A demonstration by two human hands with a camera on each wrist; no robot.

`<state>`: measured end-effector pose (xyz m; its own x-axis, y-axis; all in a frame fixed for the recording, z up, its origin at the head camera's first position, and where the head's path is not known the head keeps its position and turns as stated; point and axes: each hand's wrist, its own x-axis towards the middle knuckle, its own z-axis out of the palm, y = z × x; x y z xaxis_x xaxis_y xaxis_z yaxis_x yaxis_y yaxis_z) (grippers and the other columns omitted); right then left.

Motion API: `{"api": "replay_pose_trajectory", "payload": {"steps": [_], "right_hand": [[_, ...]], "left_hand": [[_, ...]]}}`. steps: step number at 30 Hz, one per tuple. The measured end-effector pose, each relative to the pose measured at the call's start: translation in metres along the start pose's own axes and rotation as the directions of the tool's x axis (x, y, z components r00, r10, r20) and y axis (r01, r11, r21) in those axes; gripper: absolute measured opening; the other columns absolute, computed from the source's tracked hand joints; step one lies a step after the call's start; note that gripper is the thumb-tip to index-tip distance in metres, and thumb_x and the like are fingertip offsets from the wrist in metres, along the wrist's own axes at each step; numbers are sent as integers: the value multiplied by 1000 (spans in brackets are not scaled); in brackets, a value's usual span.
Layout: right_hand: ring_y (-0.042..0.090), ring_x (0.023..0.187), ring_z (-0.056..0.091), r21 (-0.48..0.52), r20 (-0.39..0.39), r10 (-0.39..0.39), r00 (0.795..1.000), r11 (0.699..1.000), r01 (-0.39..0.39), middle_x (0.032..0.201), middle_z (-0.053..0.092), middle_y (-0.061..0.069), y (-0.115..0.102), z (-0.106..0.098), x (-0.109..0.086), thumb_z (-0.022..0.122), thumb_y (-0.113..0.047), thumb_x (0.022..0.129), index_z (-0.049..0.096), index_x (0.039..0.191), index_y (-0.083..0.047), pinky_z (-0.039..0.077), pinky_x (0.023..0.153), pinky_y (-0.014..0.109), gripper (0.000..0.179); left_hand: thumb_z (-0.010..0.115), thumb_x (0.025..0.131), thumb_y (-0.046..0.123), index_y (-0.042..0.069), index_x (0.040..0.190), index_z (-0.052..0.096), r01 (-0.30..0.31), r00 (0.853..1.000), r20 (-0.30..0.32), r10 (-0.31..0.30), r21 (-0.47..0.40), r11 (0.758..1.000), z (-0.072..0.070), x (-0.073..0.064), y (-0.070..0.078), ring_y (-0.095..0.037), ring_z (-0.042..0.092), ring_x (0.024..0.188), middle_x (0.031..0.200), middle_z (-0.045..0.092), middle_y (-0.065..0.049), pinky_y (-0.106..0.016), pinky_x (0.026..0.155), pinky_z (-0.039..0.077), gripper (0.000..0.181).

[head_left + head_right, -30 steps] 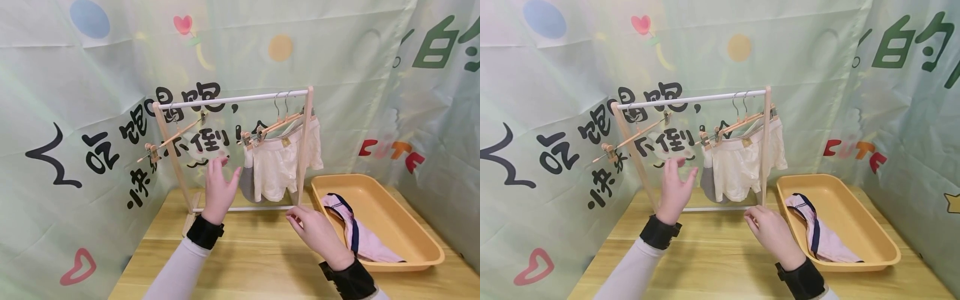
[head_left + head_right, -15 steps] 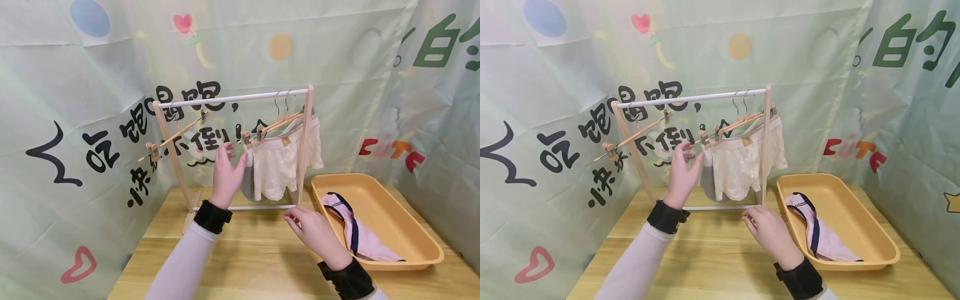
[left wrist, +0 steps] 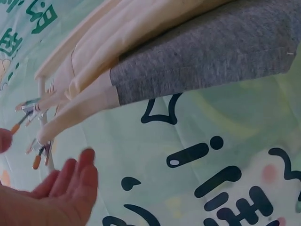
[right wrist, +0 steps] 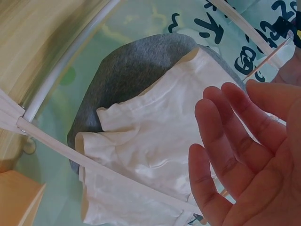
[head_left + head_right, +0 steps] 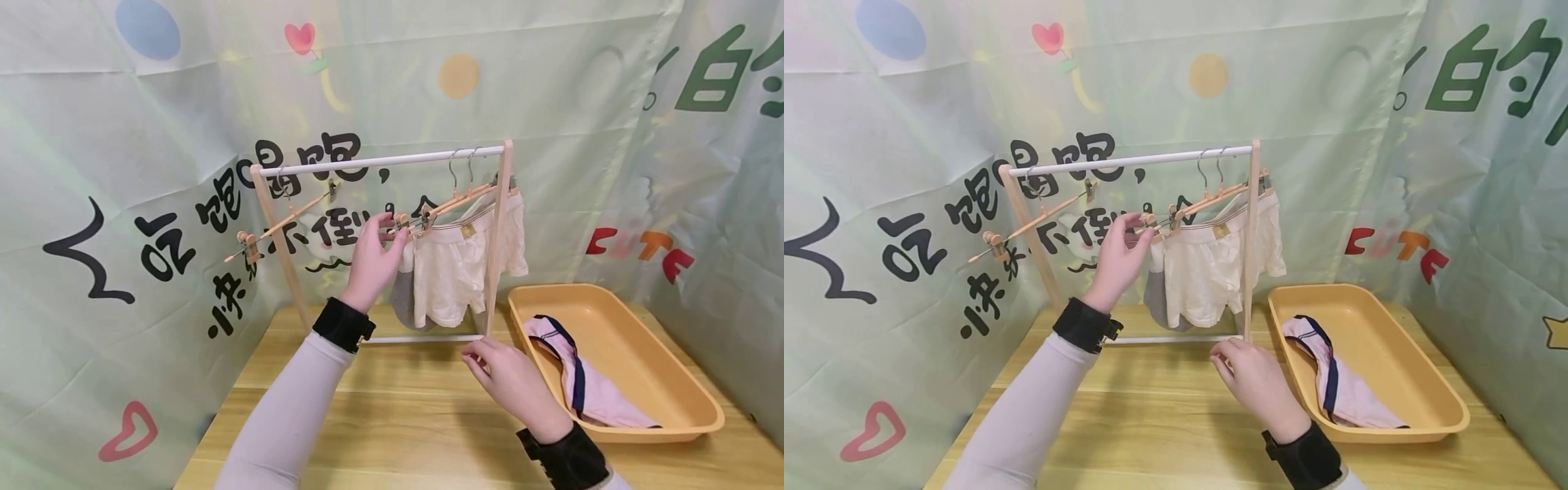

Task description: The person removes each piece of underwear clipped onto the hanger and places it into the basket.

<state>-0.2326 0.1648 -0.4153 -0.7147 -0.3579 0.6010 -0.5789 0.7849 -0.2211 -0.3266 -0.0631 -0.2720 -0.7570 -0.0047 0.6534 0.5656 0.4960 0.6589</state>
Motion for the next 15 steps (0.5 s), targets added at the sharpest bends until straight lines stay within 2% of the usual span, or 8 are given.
{"api": "replay_pose_trajectory", "payload": {"steps": [7, 10, 15], "right_hand": [[3, 66, 54, -8, 5, 9, 1000, 1000, -9, 84, 66, -8, -1, 1, 0, 67, -22, 88, 69, 92, -21, 50, 55, 29, 5], [4, 67, 55, -8, 6, 4, 1000, 1000, -4, 83, 66, -9, -1, 2, 0, 67, -21, 88, 69, 92, -20, 51, 55, 29, 5], [8, 68, 58, -4, 5, -4, 1000, 1000, 4, 84, 67, -8, -1, 3, 0, 66, -22, 88, 69, 93, -20, 51, 56, 30, 6]], "left_hand": [[56, 94, 33, 2, 126, 52, -18, 999, 30, 19, -16, 1000, -1, 9, 5, -18, 57, 83, 112, 61, -12, -37, 80, 51, 46], [57, 93, 34, 2, 123, 54, 12, 999, 30, -12, -17, 1000, -1, 12, 8, -20, 58, 81, 109, 63, -13, -37, 78, 52, 44], [58, 92, 35, 3, 118, 56, 97, 994, 56, -97, 12, 995, -1, 17, 13, -20, 59, 88, 107, 64, -14, -38, 80, 53, 41]]}}
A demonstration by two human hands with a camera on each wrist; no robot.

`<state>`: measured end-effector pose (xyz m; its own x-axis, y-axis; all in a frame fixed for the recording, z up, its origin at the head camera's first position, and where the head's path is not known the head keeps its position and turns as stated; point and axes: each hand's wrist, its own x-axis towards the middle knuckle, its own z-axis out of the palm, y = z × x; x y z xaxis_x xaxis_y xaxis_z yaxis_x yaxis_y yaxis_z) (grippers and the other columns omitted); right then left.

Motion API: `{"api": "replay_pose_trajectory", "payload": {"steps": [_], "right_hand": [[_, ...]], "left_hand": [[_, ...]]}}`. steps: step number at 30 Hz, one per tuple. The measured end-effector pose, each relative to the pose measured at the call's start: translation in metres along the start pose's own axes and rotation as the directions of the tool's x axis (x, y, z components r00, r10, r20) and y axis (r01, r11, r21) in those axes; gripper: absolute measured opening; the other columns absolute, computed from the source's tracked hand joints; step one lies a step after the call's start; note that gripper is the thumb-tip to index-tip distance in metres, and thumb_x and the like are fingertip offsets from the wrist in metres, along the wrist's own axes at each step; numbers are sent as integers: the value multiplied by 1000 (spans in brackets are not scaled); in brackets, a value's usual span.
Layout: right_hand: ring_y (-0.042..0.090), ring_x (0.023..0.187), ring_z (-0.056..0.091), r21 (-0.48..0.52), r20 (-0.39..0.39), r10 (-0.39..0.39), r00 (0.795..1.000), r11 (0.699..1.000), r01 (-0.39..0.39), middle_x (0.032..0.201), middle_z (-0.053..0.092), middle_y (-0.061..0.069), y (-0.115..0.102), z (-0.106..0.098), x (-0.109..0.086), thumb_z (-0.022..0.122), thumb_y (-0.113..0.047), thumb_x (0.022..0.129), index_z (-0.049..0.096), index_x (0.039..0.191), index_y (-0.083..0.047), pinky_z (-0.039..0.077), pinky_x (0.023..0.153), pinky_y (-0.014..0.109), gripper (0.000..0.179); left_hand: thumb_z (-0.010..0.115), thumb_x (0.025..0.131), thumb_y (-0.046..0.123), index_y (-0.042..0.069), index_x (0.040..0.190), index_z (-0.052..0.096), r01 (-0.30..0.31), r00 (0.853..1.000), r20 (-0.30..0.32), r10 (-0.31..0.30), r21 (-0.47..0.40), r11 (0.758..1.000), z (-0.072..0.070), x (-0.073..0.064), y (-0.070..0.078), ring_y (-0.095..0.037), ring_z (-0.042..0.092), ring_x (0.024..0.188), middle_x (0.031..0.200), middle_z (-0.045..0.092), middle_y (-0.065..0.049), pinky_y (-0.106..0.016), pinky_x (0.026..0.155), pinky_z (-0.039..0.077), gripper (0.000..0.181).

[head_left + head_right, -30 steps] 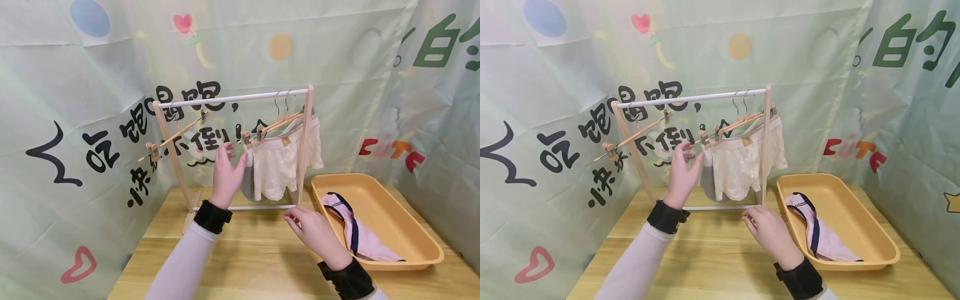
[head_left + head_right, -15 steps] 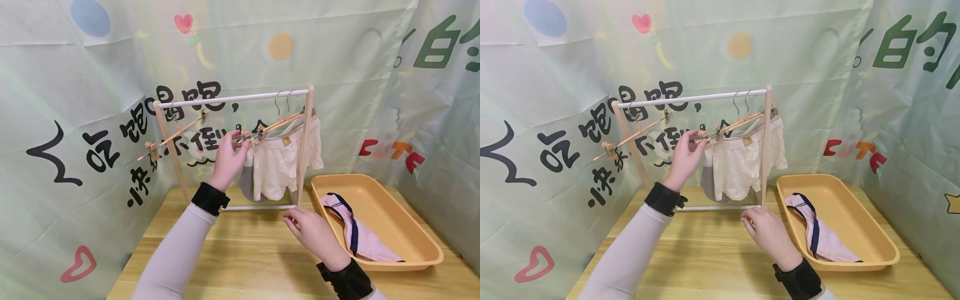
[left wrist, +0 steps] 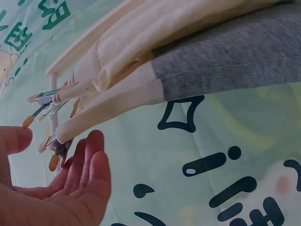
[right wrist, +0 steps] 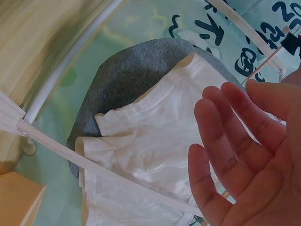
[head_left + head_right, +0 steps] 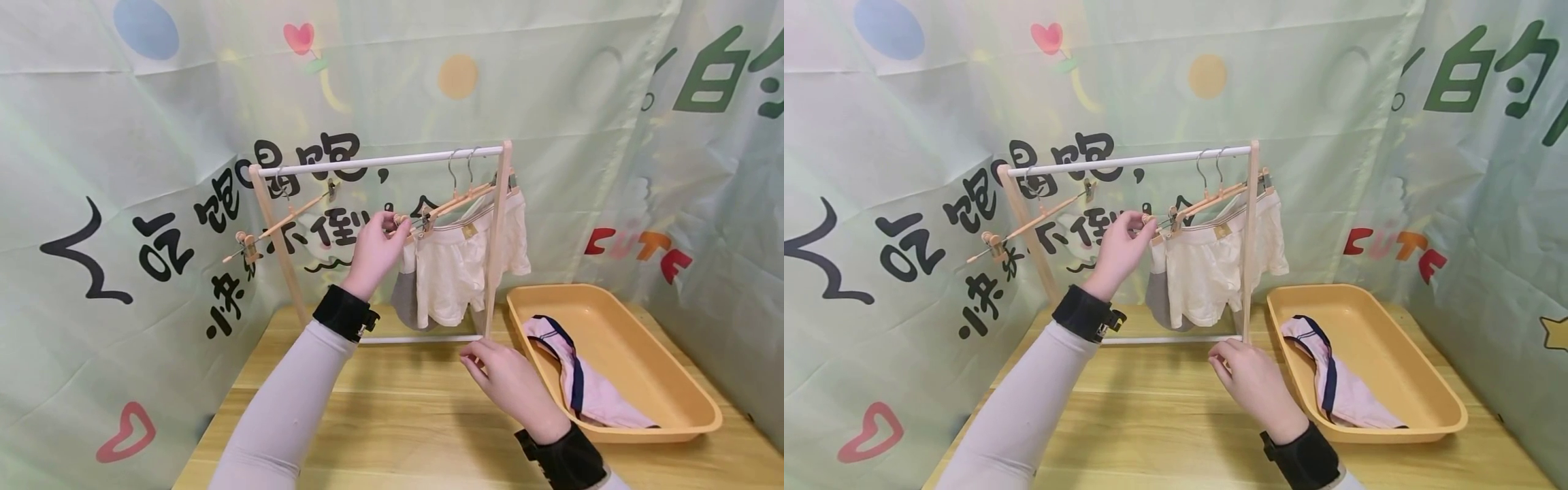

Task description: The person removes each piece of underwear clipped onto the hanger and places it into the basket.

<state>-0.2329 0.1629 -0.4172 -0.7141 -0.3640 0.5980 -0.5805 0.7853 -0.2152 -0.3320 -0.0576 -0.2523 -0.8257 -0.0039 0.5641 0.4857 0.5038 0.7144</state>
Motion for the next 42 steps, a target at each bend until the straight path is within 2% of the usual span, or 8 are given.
{"api": "replay_pose_trajectory", "payload": {"steps": [4, 7, 20, 31, 42], "right_hand": [[9, 68, 59, 5, -3, -1, 1000, 1000, 1, 84, 67, -8, 0, 0, 0, 66, -22, 88, 69, 93, -20, 51, 56, 31, 6], [9, 69, 60, 12, -3, -3, 1000, 1000, 3, 84, 67, -8, 0, 1, 0, 67, -21, 88, 69, 93, -20, 52, 57, 31, 6], [2, 68, 54, -6, -14, -34, 999, 999, 34, 82, 65, -10, 1, 0, 0, 67, -21, 88, 69, 91, -20, 52, 57, 30, 4], [3, 67, 53, -5, -22, -33, 999, 999, 33, 80, 64, -10, 1, 1, 0, 68, -20, 87, 69, 90, -20, 51, 57, 30, 3], [7, 66, 55, 2, -21, -33, 999, 999, 33, 81, 65, -8, 1, 0, -1, 69, -18, 86, 69, 90, -19, 50, 56, 31, 4]], "left_hand": [[60, 91, 37, 4, 110, 60, 49, 999, 15, -50, 20, 999, 0, 4, 1, -20, 60, 87, 102, 64, -13, -37, 79, 54, 37], [62, 90, 37, 5, 105, 62, 54, 998, 17, -54, 26, 998, 0, 6, 1, -19, 60, 84, 97, 66, -12, -37, 76, 53, 35], [69, 86, 32, 4, 94, 64, 6, 1000, 31, -6, 27, 1000, 0, 8, 3, -18, 59, 78, 88, 67, -12, -36, 74, 53, 29], [66, 88, 30, 5, 97, 63, -9, 1000, -13, 11, 131, 991, 3, 4, 12, -16, 60, 73, 87, 69, -10, -34, 68, 53, 27], [61, 92, 26, 2, 102, 60, -74, 996, -34, 82, 192, 979, 6, 4, 6, -17, 60, 74, 87, 69, -11, -35, 66, 53, 26]]}}
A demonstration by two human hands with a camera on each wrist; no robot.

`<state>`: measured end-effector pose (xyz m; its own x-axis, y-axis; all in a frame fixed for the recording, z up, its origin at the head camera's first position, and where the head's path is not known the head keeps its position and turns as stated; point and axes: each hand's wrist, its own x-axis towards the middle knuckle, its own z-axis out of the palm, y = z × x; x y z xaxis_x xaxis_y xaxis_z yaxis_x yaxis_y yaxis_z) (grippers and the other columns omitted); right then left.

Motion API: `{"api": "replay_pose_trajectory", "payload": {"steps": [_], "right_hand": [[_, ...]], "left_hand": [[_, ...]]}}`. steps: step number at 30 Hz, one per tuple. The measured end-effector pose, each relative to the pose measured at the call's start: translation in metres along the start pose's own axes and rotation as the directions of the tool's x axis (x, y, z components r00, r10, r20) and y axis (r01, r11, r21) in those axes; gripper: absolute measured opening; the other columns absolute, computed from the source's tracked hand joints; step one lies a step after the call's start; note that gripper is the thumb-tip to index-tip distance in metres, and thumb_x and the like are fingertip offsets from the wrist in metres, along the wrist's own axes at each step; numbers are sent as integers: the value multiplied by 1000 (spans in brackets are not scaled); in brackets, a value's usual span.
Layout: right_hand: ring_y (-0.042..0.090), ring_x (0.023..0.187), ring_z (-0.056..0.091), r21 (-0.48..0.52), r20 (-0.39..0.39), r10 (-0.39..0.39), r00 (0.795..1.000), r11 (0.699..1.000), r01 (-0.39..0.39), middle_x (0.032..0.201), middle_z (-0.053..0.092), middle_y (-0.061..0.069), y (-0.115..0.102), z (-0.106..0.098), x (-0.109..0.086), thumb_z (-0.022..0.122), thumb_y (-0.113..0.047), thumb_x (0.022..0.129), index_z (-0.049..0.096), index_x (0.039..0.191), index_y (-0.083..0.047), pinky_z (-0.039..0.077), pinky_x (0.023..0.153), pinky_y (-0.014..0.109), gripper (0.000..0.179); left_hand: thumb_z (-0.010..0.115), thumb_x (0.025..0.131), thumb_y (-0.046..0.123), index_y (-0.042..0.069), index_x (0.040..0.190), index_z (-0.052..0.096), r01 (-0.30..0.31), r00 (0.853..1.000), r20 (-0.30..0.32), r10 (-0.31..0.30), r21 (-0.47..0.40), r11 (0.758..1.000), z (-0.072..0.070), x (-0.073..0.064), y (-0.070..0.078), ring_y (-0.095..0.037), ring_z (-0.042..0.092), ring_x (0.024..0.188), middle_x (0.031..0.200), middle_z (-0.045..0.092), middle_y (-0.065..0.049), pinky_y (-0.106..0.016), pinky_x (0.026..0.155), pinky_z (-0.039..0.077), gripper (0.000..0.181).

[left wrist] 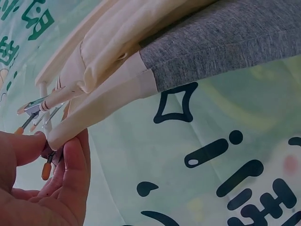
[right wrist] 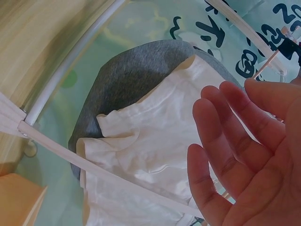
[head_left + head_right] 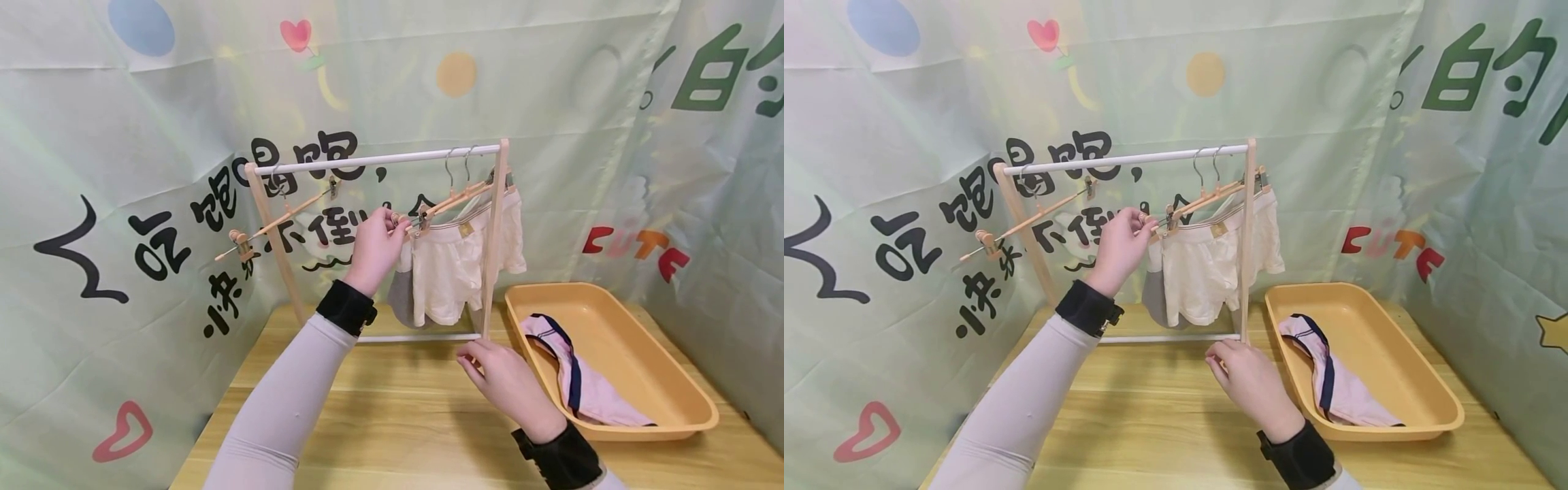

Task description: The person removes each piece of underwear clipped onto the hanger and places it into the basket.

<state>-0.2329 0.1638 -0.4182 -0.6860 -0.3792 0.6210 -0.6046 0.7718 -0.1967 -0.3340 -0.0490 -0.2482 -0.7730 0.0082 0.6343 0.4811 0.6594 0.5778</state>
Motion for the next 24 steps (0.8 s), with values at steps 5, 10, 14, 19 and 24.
{"api": "replay_pose_trajectory", "payload": {"steps": [5, 10, 14, 19, 24], "right_hand": [[10, 65, 56, 2, -7, -9, 1000, 1000, 9, 80, 64, -8, 1, 1, -1, 69, -18, 86, 69, 90, -17, 51, 56, 32, 5], [6, 67, 56, 4, -5, -9, 1000, 1000, 9, 80, 64, -9, 1, 1, -1, 69, -18, 86, 70, 91, -18, 52, 58, 31, 5], [4, 68, 56, 2, 4, -1, 1000, 1000, 1, 80, 64, -9, 0, 1, -1, 69, -19, 86, 69, 91, -19, 53, 58, 31, 6], [3, 68, 55, -2, 10, -1, 1000, 1000, 1, 79, 64, -9, 0, 1, -1, 69, -20, 86, 69, 91, -19, 53, 57, 30, 5], [3, 67, 56, -1, 10, -2, 1000, 1000, 2, 79, 63, -9, 0, 1, -1, 69, -20, 86, 69, 91, -18, 53, 57, 30, 5]], "left_hand": [[60, 93, 24, 1, 102, 58, -23, 1000, -9, 23, 22, 999, 1, 0, -2, -17, 60, 73, 87, 69, -11, -35, 65, 53, 25], [60, 93, 24, 1, 103, 57, -33, 999, -19, 33, 22, 999, 2, 0, -5, -17, 59, 74, 87, 68, -11, -35, 66, 53, 25], [59, 94, 23, 2, 101, 55, -37, 999, -33, 37, 5, 999, 2, -1, -9, -17, 60, 76, 87, 66, -11, -35, 68, 54, 22], [59, 94, 22, 1, 102, 55, -35, 998, -56, 34, -14, 999, 0, -1, -11, -17, 63, 79, 89, 66, -12, -33, 72, 56, 23], [59, 94, 20, 1, 103, 55, -39, 996, -80, 37, -24, 999, -4, -1, -12, -18, 63, 80, 90, 67, -13, -33, 72, 56, 22]]}}
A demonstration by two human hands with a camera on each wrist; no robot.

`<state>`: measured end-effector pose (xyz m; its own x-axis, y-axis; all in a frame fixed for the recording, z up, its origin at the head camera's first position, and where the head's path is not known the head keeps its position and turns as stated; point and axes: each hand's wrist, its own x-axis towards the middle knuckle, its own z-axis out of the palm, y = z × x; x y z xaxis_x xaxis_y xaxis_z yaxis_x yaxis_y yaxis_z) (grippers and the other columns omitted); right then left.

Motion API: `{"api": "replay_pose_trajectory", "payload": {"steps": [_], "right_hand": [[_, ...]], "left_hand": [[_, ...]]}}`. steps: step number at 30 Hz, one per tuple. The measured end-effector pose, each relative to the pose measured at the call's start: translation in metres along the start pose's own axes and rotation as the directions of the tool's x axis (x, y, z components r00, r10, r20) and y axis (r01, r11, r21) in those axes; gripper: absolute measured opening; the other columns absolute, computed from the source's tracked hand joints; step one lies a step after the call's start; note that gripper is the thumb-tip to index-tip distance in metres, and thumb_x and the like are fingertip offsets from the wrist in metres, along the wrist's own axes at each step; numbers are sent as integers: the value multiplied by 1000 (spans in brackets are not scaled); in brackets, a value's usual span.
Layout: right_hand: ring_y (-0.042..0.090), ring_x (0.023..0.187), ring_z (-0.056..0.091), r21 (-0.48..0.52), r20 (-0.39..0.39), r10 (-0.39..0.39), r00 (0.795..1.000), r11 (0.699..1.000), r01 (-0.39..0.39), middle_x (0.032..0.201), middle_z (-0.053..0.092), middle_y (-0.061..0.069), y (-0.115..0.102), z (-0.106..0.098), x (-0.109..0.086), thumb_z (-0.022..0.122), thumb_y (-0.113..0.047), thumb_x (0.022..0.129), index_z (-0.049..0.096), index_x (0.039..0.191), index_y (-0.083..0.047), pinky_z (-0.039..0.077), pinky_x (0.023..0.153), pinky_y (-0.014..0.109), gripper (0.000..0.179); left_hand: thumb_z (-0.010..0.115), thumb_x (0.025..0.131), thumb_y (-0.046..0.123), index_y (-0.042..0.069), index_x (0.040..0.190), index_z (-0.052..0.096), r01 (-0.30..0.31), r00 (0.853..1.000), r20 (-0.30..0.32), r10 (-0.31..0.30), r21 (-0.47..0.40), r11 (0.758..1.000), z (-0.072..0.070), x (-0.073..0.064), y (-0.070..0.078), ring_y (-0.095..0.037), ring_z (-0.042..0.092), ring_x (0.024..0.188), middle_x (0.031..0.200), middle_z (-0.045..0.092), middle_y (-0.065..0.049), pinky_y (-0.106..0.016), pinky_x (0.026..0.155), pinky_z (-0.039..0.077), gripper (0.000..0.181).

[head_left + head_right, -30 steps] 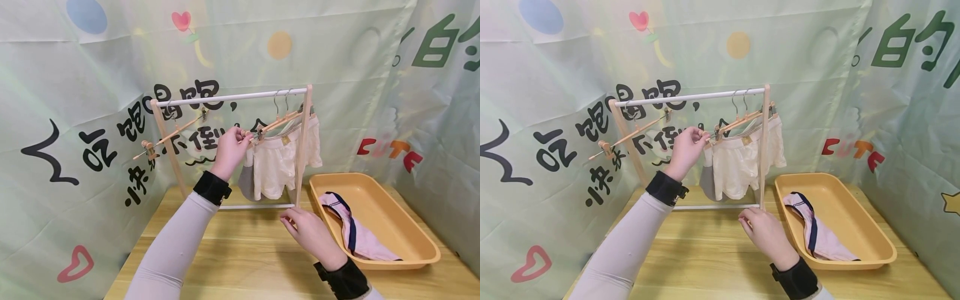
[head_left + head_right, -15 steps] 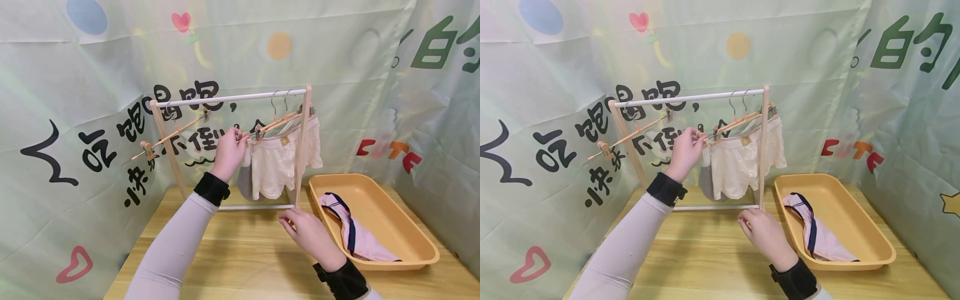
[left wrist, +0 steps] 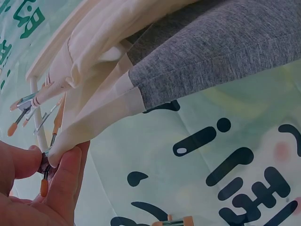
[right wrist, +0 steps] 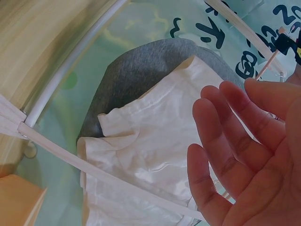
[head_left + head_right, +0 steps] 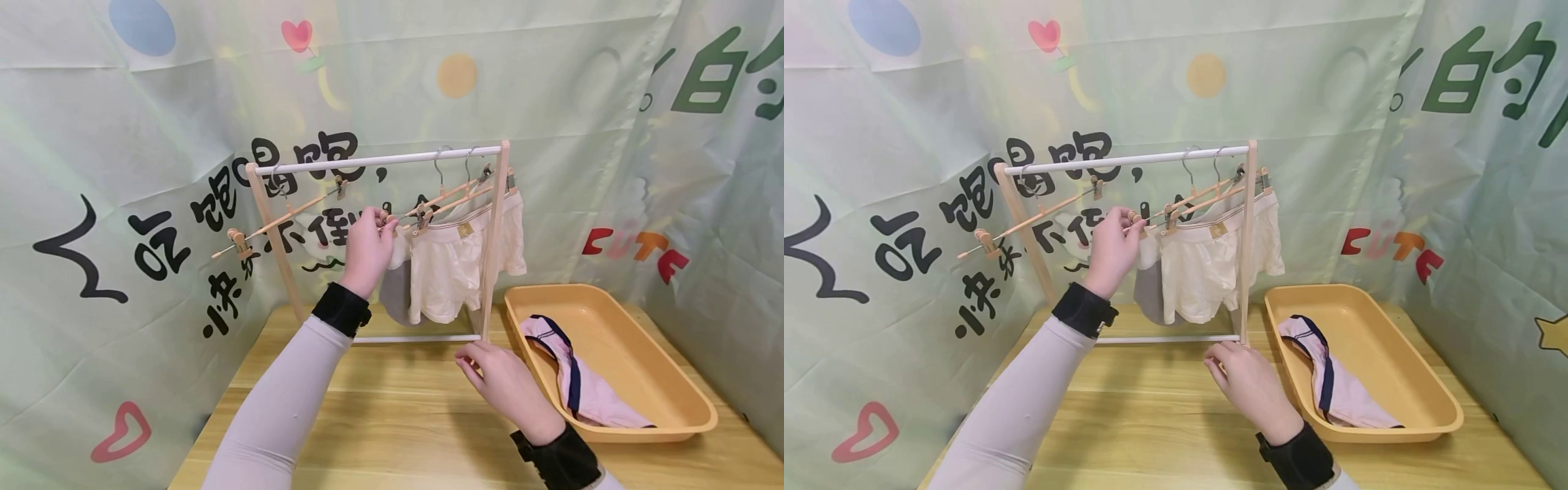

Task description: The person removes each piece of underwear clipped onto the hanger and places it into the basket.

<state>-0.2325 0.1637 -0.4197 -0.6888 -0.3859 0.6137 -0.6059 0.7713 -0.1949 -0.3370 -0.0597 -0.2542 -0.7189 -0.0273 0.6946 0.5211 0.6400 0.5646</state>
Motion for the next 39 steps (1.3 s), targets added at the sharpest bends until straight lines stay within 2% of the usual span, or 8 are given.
{"api": "replay_pose_trajectory", "payload": {"steps": [5, 11, 16, 25, 32, 39], "right_hand": [[4, 68, 56, -6, 0, -4, 1000, 1000, 4, 80, 64, -9, 0, 0, 0, 68, -20, 87, 69, 91, -18, 53, 58, 30, 5], [5, 68, 58, -12, -4, -7, 1000, 1000, 7, 81, 65, -7, 0, 2, 0, 68, -20, 86, 69, 91, -18, 54, 58, 31, 5], [6, 68, 58, -10, -7, -16, 1000, 1000, 15, 81, 66, -7, 1, 2, -1, 68, -20, 87, 69, 91, -18, 53, 57, 32, 5], [7, 66, 57, -15, -25, -30, 999, 999, 30, 80, 66, -7, 1, 4, -1, 69, -20, 85, 69, 90, -18, 52, 55, 32, 5], [6, 66, 55, -6, -30, -46, 999, 999, 46, 79, 64, -8, -2, 6, -1, 71, -18, 84, 69, 88, -16, 51, 55, 31, 5], [7, 68, 56, -3, -26, -38, 999, 999, 38, 79, 64, -9, -3, 6, -2, 70, -20, 85, 68, 88, -17, 51, 56, 32, 5]], "left_hand": [[60, 93, 20, 0, 100, 56, -20, 999, -43, 21, 24, 1000, -3, 1, -4, -20, 65, 80, 90, 69, -15, -35, 73, 57, 21], [60, 93, 18, 1, 101, 56, 1, 997, -81, 0, 4, 1000, -6, 0, -8, -18, 67, 83, 92, 71, -14, -34, 74, 58, 20], [61, 92, 18, 0, 100, 56, -16, 993, -119, 16, 5, 1000, -10, -2, -11, -18, 66, 79, 90, 72, -14, -35, 71, 58, 20], [59, 94, 19, 0, 102, 54, -7, 992, -128, 2, -36, 999, -20, -7, -13, -16, 67, 83, 96, 72, -16, -33, 73, 59, 21], [60, 93, 19, 1, 101, 55, -12, 985, -172, 7, -29, 1000, -25, -11, -21, -13, 68, 83, 96, 73, -15, -32, 76, 58, 20], [60, 93, 15, -1, 102, 54, -12, 980, -197, -5, -88, 996, -28, -18, -28, -16, 67, 86, 95, 71, -18, -30, 76, 59, 20]]}}
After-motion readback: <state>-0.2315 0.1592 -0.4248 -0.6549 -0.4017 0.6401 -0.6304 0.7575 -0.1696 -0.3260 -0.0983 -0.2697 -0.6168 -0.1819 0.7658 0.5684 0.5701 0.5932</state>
